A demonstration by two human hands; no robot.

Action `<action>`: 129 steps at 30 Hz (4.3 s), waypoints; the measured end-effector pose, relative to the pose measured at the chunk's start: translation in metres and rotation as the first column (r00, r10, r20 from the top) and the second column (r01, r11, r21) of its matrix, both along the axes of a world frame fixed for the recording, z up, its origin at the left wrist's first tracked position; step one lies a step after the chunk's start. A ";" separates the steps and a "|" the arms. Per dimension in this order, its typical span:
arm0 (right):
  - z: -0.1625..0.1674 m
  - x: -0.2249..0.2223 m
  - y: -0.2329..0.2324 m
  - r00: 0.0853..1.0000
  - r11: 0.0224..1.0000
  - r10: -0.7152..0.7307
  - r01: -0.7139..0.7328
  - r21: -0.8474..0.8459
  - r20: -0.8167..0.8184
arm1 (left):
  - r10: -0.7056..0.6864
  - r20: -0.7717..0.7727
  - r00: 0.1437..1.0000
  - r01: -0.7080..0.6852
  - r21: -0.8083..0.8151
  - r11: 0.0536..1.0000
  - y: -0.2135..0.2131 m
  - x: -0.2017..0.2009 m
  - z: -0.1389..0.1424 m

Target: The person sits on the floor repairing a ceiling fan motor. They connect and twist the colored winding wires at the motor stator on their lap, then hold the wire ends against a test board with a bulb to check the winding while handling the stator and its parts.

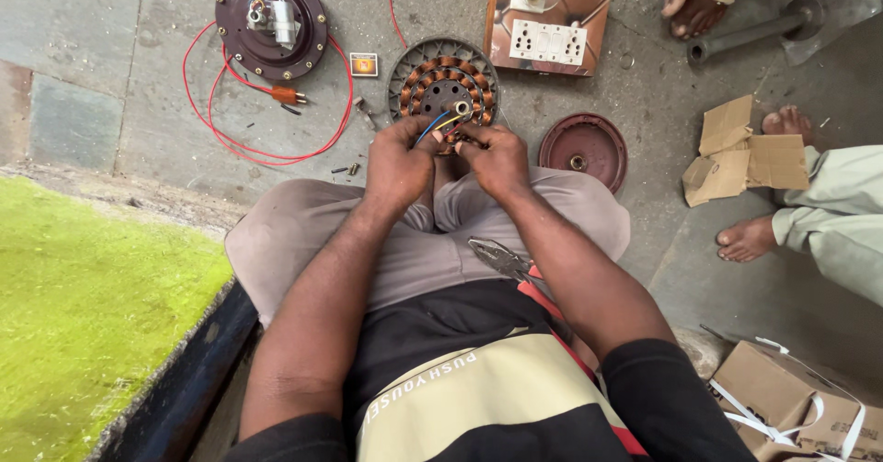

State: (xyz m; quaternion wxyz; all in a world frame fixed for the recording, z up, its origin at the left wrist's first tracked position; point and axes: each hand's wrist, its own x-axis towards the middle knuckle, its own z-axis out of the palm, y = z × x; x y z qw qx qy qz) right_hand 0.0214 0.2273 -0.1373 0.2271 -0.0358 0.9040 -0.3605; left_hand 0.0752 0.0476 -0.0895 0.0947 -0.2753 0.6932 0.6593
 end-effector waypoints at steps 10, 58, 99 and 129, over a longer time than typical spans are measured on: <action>-0.005 0.001 0.003 0.982 0.995 0.037 -0.054 -0.087 -0.186 | -0.005 -0.092 0.996 -0.004 -0.096 0.995 0.001 0.004 -0.006; 0.001 -0.003 0.019 0.744 0.830 -0.269 0.501 -0.244 0.612 | 0.362 -0.070 0.929 -0.366 -0.050 0.929 -0.004 0.017 -0.030; 0.051 0.034 -0.033 0.767 0.869 -0.001 0.318 -0.379 0.642 | 0.426 0.282 0.860 -0.502 0.315 0.805 -0.014 0.019 -0.040; 0.035 0.010 -0.024 0.950 0.988 0.151 -0.132 0.086 -0.272 | 0.138 -0.213 0.967 -0.182 -0.204 0.962 -0.013 0.013 -0.013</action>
